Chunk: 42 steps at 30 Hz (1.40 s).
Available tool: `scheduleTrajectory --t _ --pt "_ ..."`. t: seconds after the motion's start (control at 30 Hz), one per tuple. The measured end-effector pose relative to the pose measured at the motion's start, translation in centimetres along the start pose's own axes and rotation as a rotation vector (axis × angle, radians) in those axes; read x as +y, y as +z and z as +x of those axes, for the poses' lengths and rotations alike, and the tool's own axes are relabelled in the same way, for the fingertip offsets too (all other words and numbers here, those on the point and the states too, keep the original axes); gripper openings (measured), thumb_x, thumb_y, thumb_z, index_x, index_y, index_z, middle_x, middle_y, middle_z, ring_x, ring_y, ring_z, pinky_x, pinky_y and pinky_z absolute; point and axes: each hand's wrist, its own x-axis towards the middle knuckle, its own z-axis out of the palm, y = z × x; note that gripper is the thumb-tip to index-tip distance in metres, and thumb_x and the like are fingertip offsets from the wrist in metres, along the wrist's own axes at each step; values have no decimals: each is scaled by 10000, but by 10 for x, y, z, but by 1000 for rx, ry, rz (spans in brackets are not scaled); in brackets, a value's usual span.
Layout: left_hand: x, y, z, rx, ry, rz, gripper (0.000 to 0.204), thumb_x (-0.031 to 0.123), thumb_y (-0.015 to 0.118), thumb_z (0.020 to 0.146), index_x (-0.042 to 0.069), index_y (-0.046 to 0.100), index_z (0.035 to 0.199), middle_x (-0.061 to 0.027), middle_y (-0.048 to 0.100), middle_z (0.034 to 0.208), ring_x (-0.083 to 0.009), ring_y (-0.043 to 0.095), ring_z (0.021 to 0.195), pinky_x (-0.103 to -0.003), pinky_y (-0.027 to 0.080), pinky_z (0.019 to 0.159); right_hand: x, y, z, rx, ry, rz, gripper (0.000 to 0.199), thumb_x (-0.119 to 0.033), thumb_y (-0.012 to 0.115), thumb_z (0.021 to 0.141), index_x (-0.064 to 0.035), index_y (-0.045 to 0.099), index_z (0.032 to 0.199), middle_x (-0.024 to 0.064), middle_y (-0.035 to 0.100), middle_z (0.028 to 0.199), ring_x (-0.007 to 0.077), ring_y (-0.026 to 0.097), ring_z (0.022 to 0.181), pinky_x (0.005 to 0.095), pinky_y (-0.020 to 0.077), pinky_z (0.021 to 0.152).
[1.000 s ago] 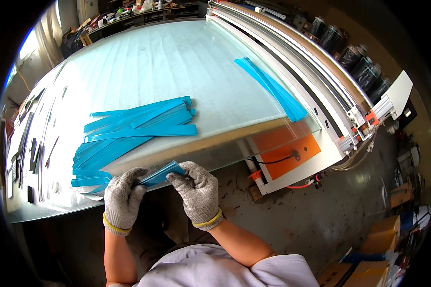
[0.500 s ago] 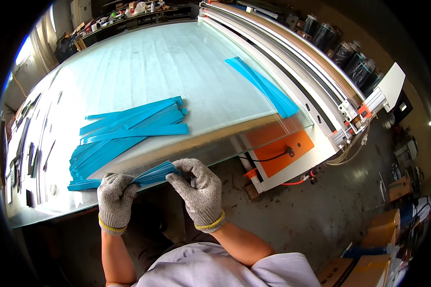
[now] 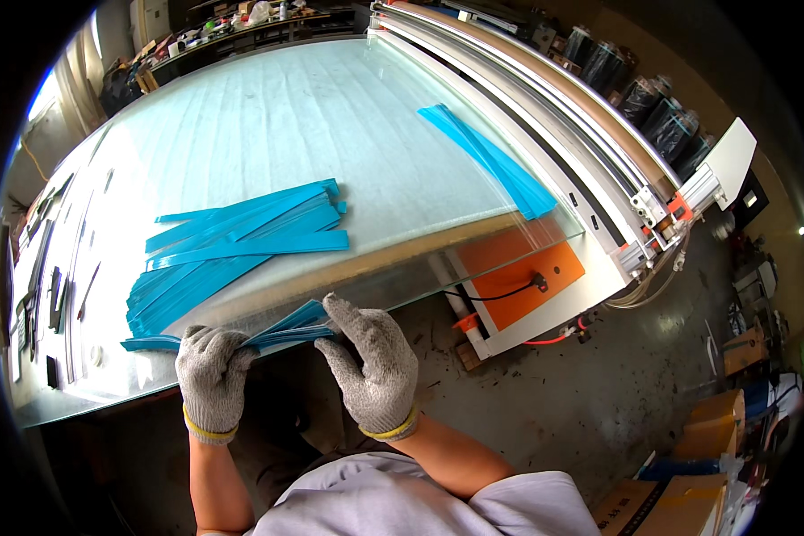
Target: The person walks through a warehouse, removes gloves, and wipes a yellow object on the floor with a tissue. They then return to a workbench, put on gloves, and handle blue plastic strips and a white strip, arranging them on the table.
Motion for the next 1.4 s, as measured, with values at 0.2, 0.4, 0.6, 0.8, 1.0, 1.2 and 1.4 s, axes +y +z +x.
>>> scheduleTrajectory --t 0.2,0.4,0.6,0.8,1.0,1.2,1.4 --pt "3 -1 -2 57 61 49 166 187 749 755 87 654 848 -80 643 772 -315 607 748 -431 436 745 -1 -4 -2 -6 -152 -133 544 95 780 706 14 646 1226 142 686 1019 243 662 890 292 521 680" --pt "5 0 -5 95 62 56 173 183 753 751 87 659 861 -80 636 766 -312 607 752 -435 440 767 3 -1 -5 28 -211 -123 519 91 775 721 17 645 1218 150 681 1007 259 659 888 290 524 660" --pt "7 0 -5 73 12 47 139 164 719 764 51 656 814 -112 639 772 -350 586 766 -438 466 791 2 -1 -4 20 -249 -130 485 108 763 723 19 650 1186 160 674 1015 267 664 889 308 542 686" --pt "3 1 -8 80 55 54 173 192 745 754 92 657 865 -79 631 759 -315 595 737 -446 441 785 0 -5 -2 26 -281 -154 387 79 765 726 5 675 1096 176 680 1012 317 670 902 382 557 798" --pt "3 2 -10 77 43 44 168 187 745 755 89 656 858 -83 633 759 -320 595 737 -451 441 795 -1 -8 4 6 -304 -129 296 57 750 720 -18 696 1001 205 689 1099 354 673 959 409 548 841" --pt "5 2 -9 79 42 29 164 182 745 757 84 654 852 -86 632 758 -321 595 736 -449 441 798 0 -9 -2 10 -279 -131 323 2 744 718 -73 709 1030 149 681 1173 333 660 1014 429 524 870" --pt "5 5 -8 89 61 7 164 174 743 751 84 652 853 -89 620 742 -322 585 723 -442 437 780 1 -12 -4 23 -302 -142 365 -5 759 704 -73 712 1059 141 684 1144 325 661 1000 428 524 865"
